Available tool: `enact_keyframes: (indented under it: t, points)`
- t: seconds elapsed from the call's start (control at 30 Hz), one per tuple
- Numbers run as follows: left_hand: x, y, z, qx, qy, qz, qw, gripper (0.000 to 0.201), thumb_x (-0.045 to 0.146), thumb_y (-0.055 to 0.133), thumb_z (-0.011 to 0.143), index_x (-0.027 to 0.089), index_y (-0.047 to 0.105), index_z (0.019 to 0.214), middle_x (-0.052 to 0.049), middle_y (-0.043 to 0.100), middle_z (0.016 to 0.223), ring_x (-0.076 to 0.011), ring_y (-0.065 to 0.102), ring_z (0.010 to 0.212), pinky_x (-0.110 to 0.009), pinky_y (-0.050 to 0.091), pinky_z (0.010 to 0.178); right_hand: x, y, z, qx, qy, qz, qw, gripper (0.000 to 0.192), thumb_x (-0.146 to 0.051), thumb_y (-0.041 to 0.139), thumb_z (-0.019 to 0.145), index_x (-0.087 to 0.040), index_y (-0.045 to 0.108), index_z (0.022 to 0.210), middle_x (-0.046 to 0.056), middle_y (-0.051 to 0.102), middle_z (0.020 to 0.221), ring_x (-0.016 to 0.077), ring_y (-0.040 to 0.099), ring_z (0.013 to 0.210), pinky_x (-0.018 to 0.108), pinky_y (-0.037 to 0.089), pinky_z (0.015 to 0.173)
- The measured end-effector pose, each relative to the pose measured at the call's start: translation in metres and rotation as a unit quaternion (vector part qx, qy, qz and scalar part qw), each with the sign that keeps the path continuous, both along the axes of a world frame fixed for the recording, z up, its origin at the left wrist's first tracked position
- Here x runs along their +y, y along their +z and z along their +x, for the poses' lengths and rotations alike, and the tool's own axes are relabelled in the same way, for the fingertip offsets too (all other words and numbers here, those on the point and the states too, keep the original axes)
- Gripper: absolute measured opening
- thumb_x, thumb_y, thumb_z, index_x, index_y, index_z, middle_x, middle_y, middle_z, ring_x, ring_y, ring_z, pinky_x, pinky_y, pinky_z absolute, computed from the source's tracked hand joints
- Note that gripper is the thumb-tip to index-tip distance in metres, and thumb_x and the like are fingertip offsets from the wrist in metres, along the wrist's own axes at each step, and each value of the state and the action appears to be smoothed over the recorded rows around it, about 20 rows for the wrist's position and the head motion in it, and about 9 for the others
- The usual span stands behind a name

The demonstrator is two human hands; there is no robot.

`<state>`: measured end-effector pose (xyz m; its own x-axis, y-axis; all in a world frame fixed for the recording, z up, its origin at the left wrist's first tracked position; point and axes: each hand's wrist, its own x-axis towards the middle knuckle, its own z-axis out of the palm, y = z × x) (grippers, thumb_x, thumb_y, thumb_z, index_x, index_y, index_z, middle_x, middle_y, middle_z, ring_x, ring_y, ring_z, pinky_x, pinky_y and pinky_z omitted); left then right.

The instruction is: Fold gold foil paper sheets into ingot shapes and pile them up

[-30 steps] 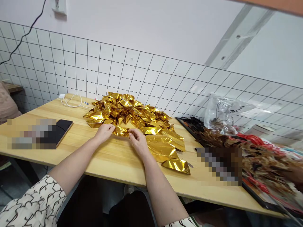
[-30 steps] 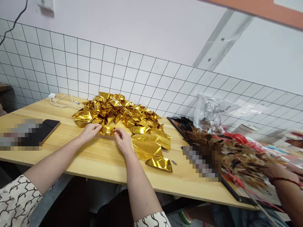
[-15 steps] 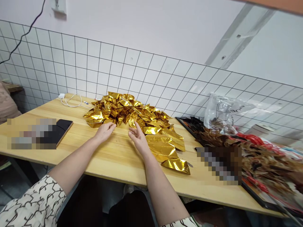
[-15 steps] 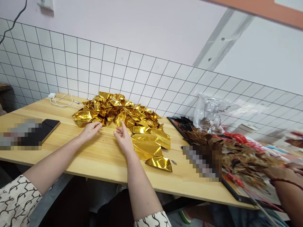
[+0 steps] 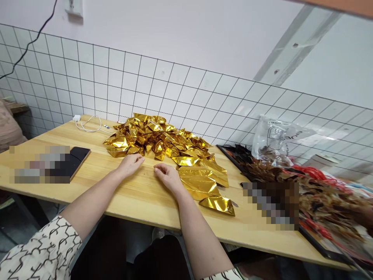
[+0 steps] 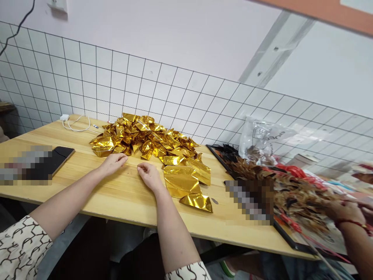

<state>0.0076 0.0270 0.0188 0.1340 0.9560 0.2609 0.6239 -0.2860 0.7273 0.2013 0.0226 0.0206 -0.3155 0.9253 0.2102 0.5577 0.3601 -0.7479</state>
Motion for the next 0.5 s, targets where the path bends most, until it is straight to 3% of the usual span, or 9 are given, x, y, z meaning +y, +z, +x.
enact_keyframes:
  t: [0.5]
  points:
    - [-0.0014, -0.0004, -0.0003, 0.066, -0.002, -0.003, 0.998, 0.032, 0.035, 0.044, 0.085, 0.016, 0.070, 0.089, -0.003, 0.068, 0.073, -0.0174, 0.057, 0.068, -0.026, 0.037, 0.062, -0.0027, 0.0051, -0.0030, -0.121, -0.019, 0.034, 0.992, 0.020, -0.022, 0.050, 0.079, -0.018, 0.070, 0.081, 0.004, 0.070, 0.075, 0.0157, 0.058, 0.066, 0.027, 0.045, 0.066]
